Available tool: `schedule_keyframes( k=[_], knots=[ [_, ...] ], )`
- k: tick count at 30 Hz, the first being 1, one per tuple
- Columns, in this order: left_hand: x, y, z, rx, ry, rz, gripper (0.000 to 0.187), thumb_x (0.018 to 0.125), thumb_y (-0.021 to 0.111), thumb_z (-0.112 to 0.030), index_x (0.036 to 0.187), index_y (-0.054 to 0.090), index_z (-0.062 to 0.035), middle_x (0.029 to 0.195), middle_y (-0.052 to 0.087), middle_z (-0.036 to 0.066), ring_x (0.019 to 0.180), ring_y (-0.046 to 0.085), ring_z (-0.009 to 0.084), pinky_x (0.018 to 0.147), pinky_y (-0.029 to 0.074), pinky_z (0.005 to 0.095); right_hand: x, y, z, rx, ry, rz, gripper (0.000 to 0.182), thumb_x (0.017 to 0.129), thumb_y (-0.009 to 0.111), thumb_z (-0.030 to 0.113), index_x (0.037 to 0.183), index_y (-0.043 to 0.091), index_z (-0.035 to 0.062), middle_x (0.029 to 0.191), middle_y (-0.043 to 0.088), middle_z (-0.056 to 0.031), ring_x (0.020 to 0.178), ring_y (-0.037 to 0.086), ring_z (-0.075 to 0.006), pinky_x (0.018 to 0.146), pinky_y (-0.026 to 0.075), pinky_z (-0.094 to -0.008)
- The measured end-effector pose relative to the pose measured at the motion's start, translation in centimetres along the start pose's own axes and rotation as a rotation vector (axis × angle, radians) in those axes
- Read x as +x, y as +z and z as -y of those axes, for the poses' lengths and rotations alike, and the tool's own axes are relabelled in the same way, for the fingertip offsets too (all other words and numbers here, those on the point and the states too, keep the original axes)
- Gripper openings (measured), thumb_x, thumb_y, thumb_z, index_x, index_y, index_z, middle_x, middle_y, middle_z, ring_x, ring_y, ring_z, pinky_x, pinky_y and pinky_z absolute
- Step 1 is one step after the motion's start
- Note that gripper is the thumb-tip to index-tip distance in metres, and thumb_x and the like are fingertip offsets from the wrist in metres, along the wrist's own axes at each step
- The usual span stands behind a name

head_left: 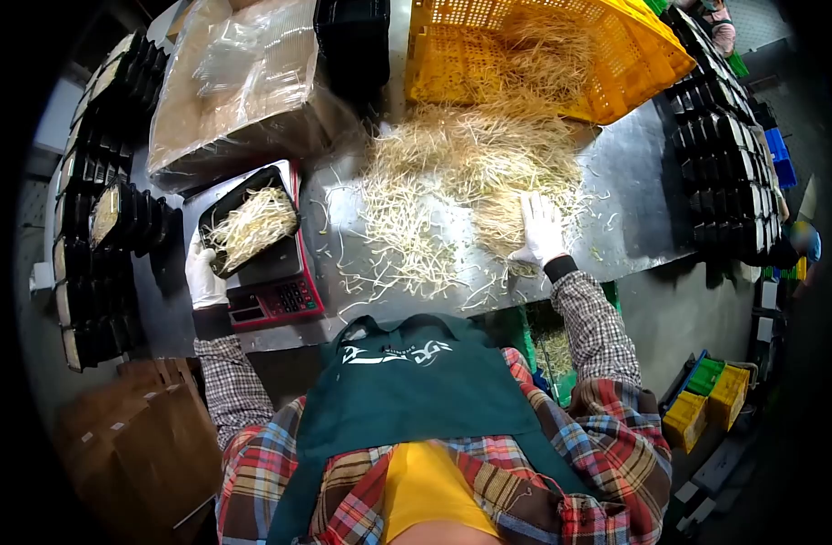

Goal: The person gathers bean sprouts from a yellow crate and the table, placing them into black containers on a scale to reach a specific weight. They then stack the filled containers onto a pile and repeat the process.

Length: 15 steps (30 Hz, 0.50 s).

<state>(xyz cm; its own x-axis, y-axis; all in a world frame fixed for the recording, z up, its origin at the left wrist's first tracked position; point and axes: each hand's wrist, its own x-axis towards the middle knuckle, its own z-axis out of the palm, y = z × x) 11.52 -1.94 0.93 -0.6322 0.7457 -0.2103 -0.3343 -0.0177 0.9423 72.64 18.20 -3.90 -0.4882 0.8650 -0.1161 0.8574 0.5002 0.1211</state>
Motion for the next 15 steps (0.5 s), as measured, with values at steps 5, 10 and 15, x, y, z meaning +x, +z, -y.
schedule_keyframes(
  k=[5,10,15],
  knots=[
    [1.1,-2.9,-0.7,0.110,-0.031,0.044,0.070,0.075,0.036,0.008,0.145,0.040,0.0049,0.132,0.059,0.017,0.115,0.062,0.0258,0.101,0.051,0.0364,2.9,0.2,-2.9,0.294,-0.050,0.125,0.103,0.058,0.087,0.030,0.146,0.037,0.0071,0.113,0.059,-0.0179,0.110,0.058,-0.0341,0.092,0.050,-0.0404],
    [3.1,-5.8,0.5,0.129,-0.019,0.063,0.069,0.076,0.036,0.009,0.144,0.043,0.0041,0.133,0.058,0.015,0.119,0.060,0.0263,0.102,0.049,0.0356,2.9,-4.4,-1.8,0.408,-0.045,-0.107,0.080,0.064,0.082,0.023,0.136,0.049,0.0128,0.110,0.061,-0.0163,0.105,0.060,-0.0346,0.089,0.051,-0.0424],
    [5.1,-6.8,0.7,0.288,-0.089,0.162,0.065,0.083,0.046,0.007,0.148,0.040,0.0014,0.137,0.057,0.013,0.118,0.059,0.0214,0.103,0.047,0.0326,3.3,-2.8,0.3,0.368,0.008,-0.139,0.068,0.067,0.076,0.018,0.130,0.054,0.0109,0.111,0.064,-0.0169,0.107,0.061,-0.0340,0.090,0.051,-0.0403]
  ],
)
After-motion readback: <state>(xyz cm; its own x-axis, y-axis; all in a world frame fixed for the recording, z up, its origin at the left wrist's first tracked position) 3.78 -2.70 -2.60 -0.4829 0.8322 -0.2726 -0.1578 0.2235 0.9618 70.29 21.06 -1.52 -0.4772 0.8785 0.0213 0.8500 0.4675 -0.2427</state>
